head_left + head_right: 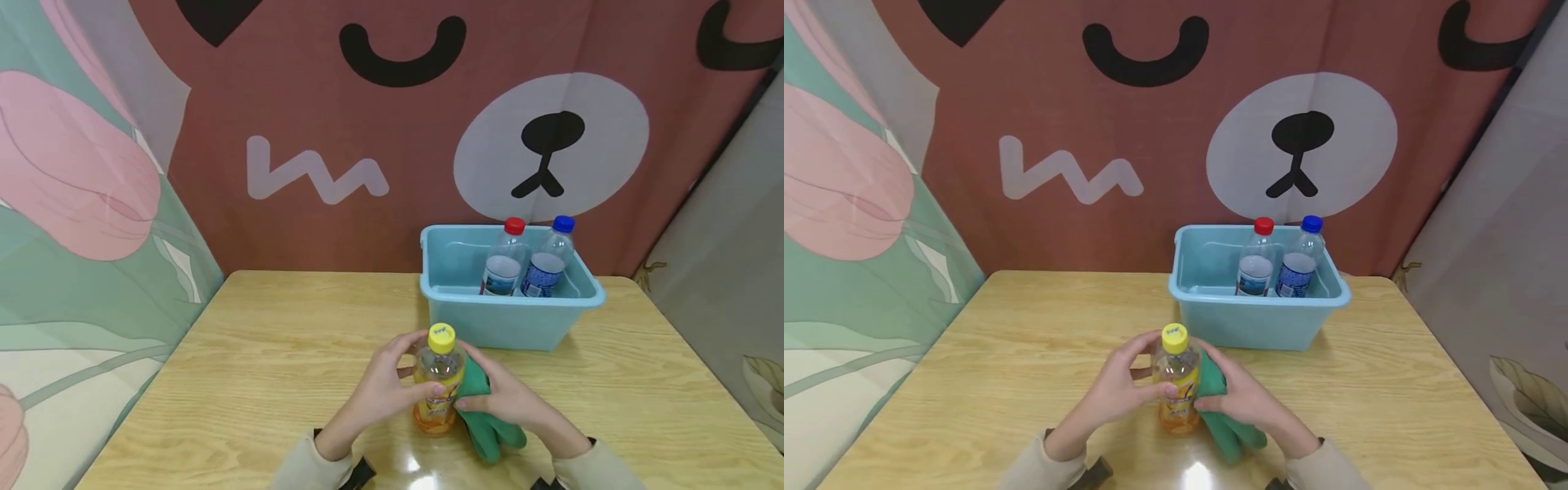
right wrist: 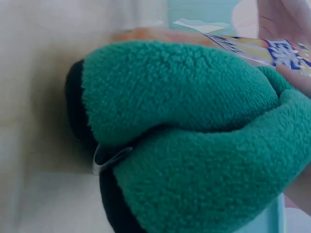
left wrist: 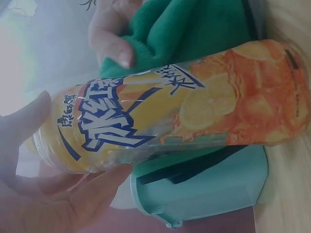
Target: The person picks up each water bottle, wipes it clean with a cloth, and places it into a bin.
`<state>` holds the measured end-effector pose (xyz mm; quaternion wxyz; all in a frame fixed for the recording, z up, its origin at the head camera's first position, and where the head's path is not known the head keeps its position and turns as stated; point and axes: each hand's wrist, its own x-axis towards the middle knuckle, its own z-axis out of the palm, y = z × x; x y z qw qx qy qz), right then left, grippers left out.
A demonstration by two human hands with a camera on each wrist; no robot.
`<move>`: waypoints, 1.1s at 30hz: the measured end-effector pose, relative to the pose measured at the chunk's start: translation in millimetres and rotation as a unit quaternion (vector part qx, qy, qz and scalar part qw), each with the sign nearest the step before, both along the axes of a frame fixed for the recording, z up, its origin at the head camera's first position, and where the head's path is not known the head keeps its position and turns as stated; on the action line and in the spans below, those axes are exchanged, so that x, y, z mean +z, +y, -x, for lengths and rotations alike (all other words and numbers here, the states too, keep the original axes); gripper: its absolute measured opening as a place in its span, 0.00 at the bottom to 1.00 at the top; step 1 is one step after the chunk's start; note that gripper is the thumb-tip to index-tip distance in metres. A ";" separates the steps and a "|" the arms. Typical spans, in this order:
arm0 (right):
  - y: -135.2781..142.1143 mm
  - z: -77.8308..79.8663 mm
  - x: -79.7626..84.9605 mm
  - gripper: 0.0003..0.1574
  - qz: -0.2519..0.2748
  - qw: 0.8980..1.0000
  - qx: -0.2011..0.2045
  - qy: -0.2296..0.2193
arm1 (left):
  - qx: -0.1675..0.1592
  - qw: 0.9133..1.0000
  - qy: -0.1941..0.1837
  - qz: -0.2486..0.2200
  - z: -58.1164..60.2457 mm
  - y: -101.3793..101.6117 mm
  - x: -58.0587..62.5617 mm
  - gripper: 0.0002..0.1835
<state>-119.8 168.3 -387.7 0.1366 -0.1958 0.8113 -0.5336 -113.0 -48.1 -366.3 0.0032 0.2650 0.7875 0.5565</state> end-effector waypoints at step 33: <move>93.6 -28.7 12.9 0.53 -0.126 0.980 -0.073 0.137 | 0.025 1.000 -0.013 0.010 -1.0 0.2 -2.6 0.38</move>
